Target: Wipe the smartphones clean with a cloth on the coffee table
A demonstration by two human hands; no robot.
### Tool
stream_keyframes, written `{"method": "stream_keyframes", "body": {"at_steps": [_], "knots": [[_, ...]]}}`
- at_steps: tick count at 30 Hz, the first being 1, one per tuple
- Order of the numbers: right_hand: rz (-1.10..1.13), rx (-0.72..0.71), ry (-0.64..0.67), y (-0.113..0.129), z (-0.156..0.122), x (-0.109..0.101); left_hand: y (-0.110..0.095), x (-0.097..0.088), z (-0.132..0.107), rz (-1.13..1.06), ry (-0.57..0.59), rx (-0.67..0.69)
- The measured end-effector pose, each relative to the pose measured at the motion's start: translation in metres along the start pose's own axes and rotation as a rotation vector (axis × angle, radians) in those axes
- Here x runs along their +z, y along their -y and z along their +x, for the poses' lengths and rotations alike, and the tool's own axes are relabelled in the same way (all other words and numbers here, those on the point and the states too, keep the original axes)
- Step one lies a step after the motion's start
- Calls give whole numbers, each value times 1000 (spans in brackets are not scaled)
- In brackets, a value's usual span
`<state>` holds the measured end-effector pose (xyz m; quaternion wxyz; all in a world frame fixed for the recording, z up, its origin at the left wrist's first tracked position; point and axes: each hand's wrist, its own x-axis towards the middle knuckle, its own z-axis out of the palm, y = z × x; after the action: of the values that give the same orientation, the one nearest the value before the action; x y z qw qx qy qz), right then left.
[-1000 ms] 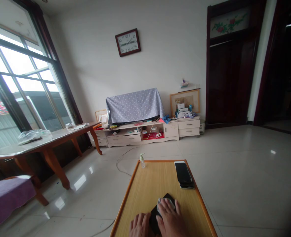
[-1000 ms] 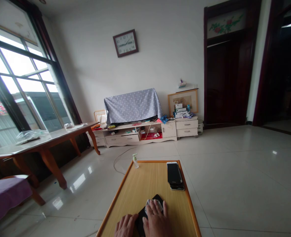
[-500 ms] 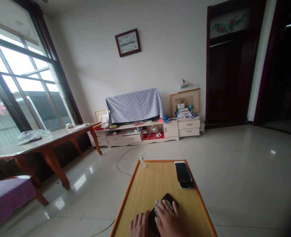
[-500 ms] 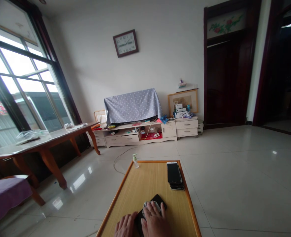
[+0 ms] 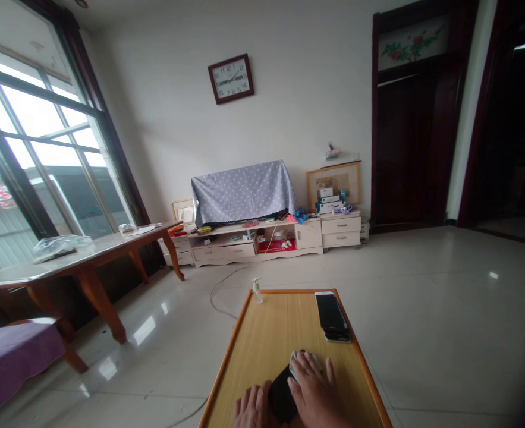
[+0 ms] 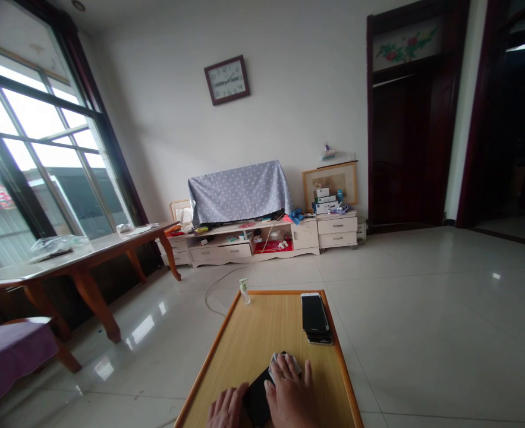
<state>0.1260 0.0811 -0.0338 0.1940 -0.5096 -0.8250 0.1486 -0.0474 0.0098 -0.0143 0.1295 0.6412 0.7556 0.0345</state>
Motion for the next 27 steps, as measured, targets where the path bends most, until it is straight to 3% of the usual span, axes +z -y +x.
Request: {"method": "stream_keyframes", "body": {"at_steps": [6,9,14,17,20,24,27], "knots": [[130,-191,197,33,-11,6,0,-2,1,20,41,-20],[134,-177,123,28,-8,4,0,-2,0,4,39,0],[3,33,-34,-4,6,1,1,0,-1,-11,-2,19],[-48,69,-59,-9,7,1,1,1,0,-5,0,10],[-2,-24,-4,3,-1,5,2,3,1,8,0,2],[128,-224,182,26,-13,12,3,5,2,18,-3,-9],[150,-239,198,29,-15,8,3,4,1,9,3,-15]]}}
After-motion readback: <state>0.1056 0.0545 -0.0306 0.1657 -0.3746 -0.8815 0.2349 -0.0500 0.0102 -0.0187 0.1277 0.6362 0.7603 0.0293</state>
